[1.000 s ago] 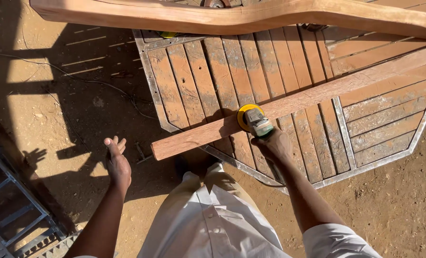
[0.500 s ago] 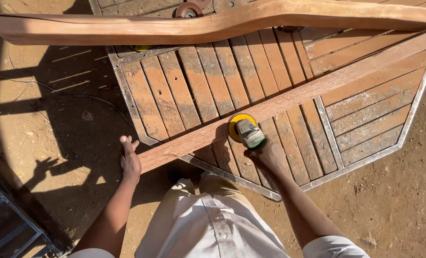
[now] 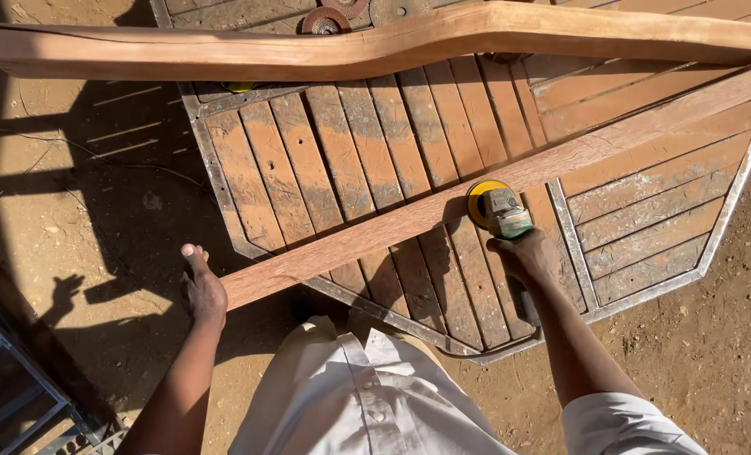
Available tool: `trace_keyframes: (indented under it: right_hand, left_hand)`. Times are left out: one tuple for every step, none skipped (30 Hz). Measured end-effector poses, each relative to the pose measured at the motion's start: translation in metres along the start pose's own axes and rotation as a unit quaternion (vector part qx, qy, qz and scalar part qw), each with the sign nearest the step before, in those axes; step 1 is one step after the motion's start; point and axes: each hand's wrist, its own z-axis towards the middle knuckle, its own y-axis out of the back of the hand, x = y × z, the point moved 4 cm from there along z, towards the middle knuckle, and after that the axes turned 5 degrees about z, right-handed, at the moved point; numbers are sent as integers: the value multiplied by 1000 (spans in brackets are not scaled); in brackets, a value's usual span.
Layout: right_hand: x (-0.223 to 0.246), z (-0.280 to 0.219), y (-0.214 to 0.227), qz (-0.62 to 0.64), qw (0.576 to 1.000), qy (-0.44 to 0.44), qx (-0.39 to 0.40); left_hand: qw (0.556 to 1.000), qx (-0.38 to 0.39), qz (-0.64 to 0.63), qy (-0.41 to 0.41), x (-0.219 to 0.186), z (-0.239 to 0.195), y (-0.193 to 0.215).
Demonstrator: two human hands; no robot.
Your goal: Sanding the edges and surfaces of wooden planks using an angle grinder with a sanding disc
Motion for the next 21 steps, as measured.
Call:
trace_keyframes:
  right_hand:
    - [6, -10, 23, 0, 1000, 0, -2]
    - [12, -21, 46, 55, 998, -13, -19]
    - [18, -31, 69, 111, 993, -26, -35]
    - [-4, -13, 66, 111, 993, -25, -36]
    - [-24, 4, 63, 84, 994, -8, -68]
    - [-42, 22, 59, 57, 993, 10, -100]
    - [-27, 7, 56, 57, 994, 10, -95]
    - [-11, -8, 52, 46, 995, 16, -85]
    - [5, -25, 47, 34, 997, 20, -73]
    - [5, -27, 28, 35, 997, 20, -67]
    - [7, -27, 9, 4, 998, 30, -56]
    - [10, -28, -10, -26, 998, 39, -44]
    - [21, -38, -33, -27, 998, 39, -42]
    - [33, -48, -59, -56, 997, 42, -6]
    - [43, -60, -85, -86, 995, 44, 31]
    - [47, -70, -115, -86, 995, 43, 33]
    - [56, -79, -149, -118, 985, 104, 75]
    - [65, -90, -183, -149, 968, 166, 116]
    - [58, -90, -227, -148, 968, 165, 116]
    - [55, -92, -274, -197, 945, 226, 133]
    - [51, -95, -321, -245, 914, 286, 148]
  left_hand:
    - [1000, 1, -1, -1, -7, -16, 4]
    - [1000, 2, 5, 22, -11, -32, 7]
    - [999, 2, 11, 45, -16, -47, 12]
    - [999, 2, 10, 44, -7, -41, 6]
    - [998, 9, 6, 61, 5, -35, 3]
    - [997, 16, 1, 77, 18, -29, 1]
    - [997, 13, 3, 79, 11, -32, 1]
    - [996, 18, 2, 87, 5, -35, 0]
    - [995, 24, 3, 96, 0, -38, 2]
    - [995, 20, 7, 98, 6, -31, 3]
    - [995, 21, -1, 95, 11, -23, 2]
    - [996, 23, -9, 91, 15, -15, 2]
    - [995, 22, -8, 92, 12, -13, 6]
    - [995, 37, -17, 92, 9, -11, 8]
    - [994, 53, -25, 93, 7, -9, 11]
    - [994, 53, -23, 94, 8, -5, 19]
    - [988, 88, -53, 113, 9, -1, 22]
    - [980, 123, -82, 131, 9, 4, 26]
    - [980, 123, -81, 131, 9, 10, 35]
    - [977, 128, -104, 137, 10, 17, 45]
    - [972, 133, -129, 143, 11, 23, 54]
